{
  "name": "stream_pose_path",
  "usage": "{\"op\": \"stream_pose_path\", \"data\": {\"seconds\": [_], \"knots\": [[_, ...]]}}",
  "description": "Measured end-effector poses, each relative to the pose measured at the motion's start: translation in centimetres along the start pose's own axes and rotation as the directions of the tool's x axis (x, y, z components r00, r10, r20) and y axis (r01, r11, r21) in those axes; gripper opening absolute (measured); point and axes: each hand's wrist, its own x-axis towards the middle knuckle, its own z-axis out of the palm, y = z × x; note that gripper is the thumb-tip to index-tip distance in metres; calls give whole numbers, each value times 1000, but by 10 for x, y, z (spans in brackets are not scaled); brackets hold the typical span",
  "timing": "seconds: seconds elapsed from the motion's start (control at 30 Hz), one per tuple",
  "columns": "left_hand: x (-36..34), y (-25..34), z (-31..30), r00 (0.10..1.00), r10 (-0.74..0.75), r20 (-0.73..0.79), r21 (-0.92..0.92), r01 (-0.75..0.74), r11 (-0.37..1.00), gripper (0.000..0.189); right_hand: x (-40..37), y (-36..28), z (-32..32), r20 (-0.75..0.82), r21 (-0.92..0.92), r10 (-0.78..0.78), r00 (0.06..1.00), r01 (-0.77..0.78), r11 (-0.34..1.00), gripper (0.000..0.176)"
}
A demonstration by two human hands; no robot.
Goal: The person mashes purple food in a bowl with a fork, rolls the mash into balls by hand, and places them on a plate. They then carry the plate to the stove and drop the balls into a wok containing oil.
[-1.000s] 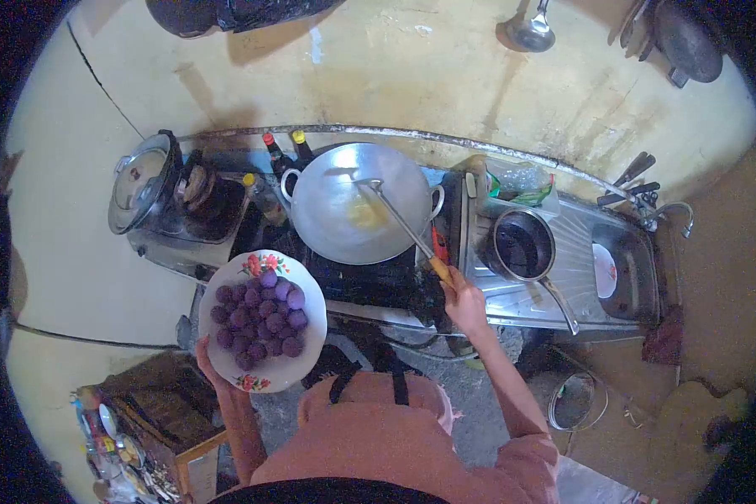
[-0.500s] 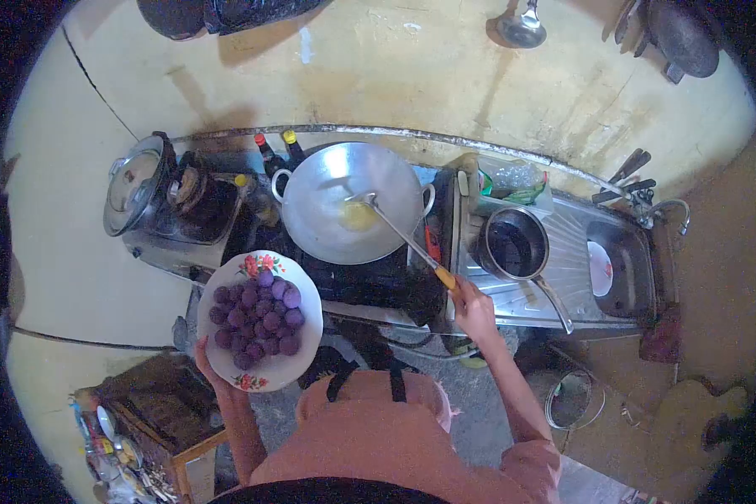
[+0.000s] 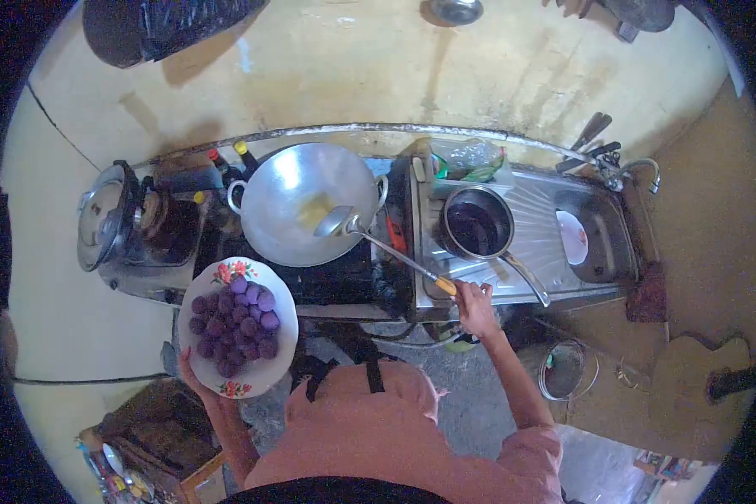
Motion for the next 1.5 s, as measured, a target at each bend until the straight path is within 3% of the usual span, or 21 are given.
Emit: {"op": "stream_pose_path", "data": {"seconds": [0.23, 0.63, 0.77, 1.07, 1.27, 1.5], "knots": [[4, 2, -9, 1000, 27, -7, 31, -27, 999, 59, -8, 42, 3, -69, -25, -85, 994, 84, 996, 31], [0, 4, -17, 996, 56, -68, 18, -55, 998, 57, -8, 60, 33, -64, -69, -79, 995, 74, 995, 31], [-1, 2, -19, 999, 31, -13, 52, -30, 998, 60, -8, 63, 38, -36, -80, -68, 997, 65, 995, 31], [-7, -3, -4, 995, 56, -83, 90, -49, 995, 60, -5, 77, 52, 35, -184, -49, 998, 54, 981, 33], [-16, -1, 13, 992, 51, -115, 117, -38, 992, 60, 3, 81, 61, -1, -267, -15, 1000, 14, 964, 31], [-10, -4, -13, 994, 63, -86, 75, -56, 996, 55, 2, 68, 64, -174, -292, -15, 985, -37, 956, 29]]}}
